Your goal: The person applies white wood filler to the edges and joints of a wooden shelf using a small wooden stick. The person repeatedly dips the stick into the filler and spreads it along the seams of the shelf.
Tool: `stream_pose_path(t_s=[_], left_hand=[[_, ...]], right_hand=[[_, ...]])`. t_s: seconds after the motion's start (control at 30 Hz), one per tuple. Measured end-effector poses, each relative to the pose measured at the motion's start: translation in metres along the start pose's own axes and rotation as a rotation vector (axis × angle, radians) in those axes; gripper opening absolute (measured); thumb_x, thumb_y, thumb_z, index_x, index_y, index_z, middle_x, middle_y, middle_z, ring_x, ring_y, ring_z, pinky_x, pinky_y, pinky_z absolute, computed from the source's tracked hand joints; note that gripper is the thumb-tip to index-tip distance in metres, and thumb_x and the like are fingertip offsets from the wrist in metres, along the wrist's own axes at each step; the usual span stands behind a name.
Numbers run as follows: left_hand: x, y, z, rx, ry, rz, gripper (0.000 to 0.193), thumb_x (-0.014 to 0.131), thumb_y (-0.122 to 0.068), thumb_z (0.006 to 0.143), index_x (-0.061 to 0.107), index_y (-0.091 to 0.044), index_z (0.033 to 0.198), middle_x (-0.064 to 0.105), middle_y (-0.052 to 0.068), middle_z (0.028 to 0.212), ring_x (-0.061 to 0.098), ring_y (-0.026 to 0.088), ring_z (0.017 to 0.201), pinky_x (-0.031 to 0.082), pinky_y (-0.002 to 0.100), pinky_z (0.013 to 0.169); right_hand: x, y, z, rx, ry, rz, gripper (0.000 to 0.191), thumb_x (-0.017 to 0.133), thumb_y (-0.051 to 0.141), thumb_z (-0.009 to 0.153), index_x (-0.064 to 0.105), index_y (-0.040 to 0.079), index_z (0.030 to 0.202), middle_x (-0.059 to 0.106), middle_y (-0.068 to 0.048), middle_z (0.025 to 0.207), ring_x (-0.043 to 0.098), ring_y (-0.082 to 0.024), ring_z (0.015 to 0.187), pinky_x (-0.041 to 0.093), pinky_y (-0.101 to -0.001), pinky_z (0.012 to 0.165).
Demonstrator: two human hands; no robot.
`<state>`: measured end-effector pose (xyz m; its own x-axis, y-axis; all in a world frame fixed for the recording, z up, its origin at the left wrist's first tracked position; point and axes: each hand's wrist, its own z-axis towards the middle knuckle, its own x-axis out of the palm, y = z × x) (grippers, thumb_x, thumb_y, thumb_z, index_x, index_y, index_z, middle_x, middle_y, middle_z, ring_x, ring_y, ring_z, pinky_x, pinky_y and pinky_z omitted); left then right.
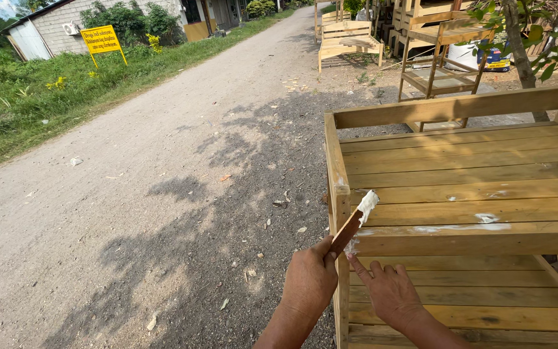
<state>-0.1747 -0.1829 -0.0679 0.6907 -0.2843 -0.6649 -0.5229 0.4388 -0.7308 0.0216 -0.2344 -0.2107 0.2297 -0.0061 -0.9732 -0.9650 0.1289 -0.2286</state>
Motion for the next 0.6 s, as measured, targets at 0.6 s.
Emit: stream_pose_path(t_s=[0.6], left_hand=[[-0.004, -0.003, -0.001, -0.084, 0.076, 0.025, 0.036, 0.051, -0.02, 0.104, 0.063, -0.016, 0.138, 0.077, 0.014, 0.082, 0.075, 0.02, 0.067, 0.066, 0.037, 0.072]], right_hand=[[0.003, 0.014, 0.003, -0.002, 0.018, 0.014, 0.098, 0.062, 0.012, 0.088, 0.001, 0.012, 0.164, 0.054, -0.01, 0.115, 0.06, -0.024, 0.096, 0.04, -0.0417, 0.091]])
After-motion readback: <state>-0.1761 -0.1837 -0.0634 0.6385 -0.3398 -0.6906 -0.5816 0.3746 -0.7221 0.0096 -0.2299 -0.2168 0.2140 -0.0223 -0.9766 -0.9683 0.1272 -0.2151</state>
